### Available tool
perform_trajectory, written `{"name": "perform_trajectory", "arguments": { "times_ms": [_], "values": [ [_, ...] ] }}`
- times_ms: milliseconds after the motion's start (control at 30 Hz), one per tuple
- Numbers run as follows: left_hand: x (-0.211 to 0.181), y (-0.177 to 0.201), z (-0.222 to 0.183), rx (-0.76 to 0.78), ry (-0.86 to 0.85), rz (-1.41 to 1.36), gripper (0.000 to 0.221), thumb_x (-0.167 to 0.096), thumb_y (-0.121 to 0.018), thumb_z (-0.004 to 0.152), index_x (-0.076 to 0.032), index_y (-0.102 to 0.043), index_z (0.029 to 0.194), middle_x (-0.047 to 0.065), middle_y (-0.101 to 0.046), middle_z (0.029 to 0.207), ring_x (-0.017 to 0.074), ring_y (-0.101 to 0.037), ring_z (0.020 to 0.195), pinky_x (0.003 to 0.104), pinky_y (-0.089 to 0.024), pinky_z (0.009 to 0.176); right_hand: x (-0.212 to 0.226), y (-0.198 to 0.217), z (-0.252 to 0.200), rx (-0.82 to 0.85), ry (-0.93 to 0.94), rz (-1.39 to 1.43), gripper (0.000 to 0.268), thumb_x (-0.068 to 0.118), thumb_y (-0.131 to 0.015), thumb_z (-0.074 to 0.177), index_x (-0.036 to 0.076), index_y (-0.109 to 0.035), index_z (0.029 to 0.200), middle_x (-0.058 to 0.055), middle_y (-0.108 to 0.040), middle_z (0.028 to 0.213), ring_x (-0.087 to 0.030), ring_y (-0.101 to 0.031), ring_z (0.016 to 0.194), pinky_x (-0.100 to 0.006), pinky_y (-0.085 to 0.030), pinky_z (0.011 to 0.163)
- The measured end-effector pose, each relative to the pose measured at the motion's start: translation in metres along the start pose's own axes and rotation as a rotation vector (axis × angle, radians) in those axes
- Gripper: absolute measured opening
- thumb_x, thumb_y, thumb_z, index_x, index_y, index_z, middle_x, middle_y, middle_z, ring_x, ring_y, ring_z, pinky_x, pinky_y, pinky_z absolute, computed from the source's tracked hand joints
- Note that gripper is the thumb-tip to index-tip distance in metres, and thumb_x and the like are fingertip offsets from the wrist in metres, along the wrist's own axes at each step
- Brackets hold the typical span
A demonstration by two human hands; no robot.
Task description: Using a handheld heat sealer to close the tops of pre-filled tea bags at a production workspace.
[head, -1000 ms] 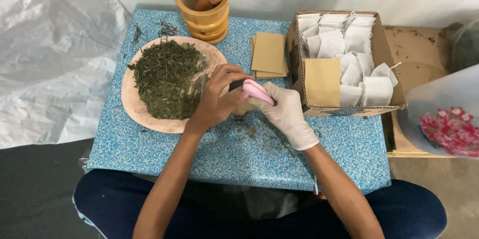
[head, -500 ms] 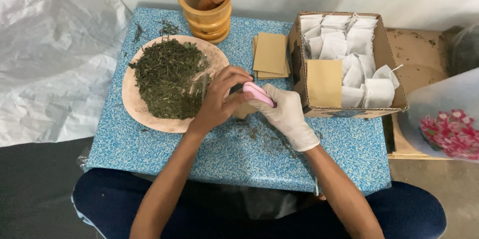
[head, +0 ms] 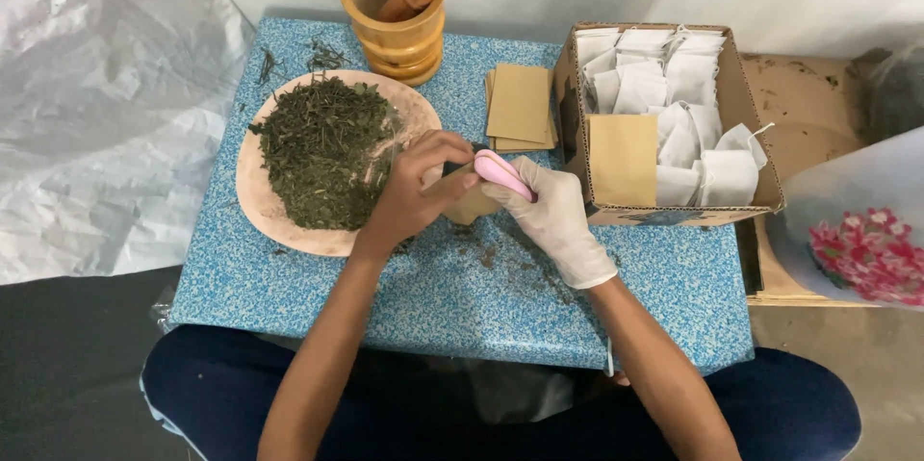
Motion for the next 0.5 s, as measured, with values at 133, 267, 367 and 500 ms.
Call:
{"name": "perform_trajectory", "arguments": {
  "times_ms": [133,267,367,500],
  "values": [
    [-0.005,0.001,0.003,-0.011,0.000,-0.007,0.015,-0.017,-0.076,0.103,-0.002,-0.078,0.103,0.015,-0.074,0.104,0.0382,-0.070,0.105,0.053,-0.049,0.098,0.005,0.002,0.000,-0.004,-0.019,0.015,0.033,0.042,-0.089,0.090,0.016,-0.070,0.079,-0.004,-0.058,0.054,-0.014,-0.054,0.049,-0.025,-0.042,0.050],
    [0.001,0.000,0.002,-0.020,-0.044,0.051,0.013,-0.015,-0.083,0.098,-0.004,-0.078,0.098,0.012,-0.074,0.103,0.0352,-0.071,0.108,0.051,-0.051,0.097,0.004,0.000,-0.002,0.010,-0.015,0.015,0.034,0.041,-0.090,0.090,0.015,-0.071,0.080,-0.007,-0.060,0.056,-0.017,-0.056,0.049,-0.026,-0.043,0.050],
    [-0.004,0.000,0.004,-0.023,-0.056,0.078,0.013,-0.015,-0.080,0.100,-0.005,-0.076,0.092,0.009,-0.072,0.102,0.0344,-0.069,0.112,0.051,-0.050,0.101,0.004,0.001,-0.003,0.014,-0.021,0.018,0.033,0.041,-0.090,0.090,0.015,-0.072,0.081,-0.008,-0.060,0.056,-0.018,-0.056,0.050,-0.028,-0.044,0.050],
    [-0.013,0.002,0.007,-0.044,-0.072,0.102,0.018,-0.013,-0.079,0.101,-0.007,-0.072,0.087,0.008,-0.066,0.110,0.0388,-0.063,0.123,0.057,-0.049,0.109,-0.003,0.000,-0.003,0.017,-0.028,0.027,0.034,0.042,-0.089,0.090,0.015,-0.071,0.081,-0.008,-0.059,0.056,-0.018,-0.056,0.051,-0.029,-0.045,0.052]
  ]
}}
Point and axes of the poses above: each hand's wrist, its own z-axis towards the middle knuckle, its own y-axis out of the back of the hand, x = y × z, the point moved 6 cm from there along z, towards the middle knuckle
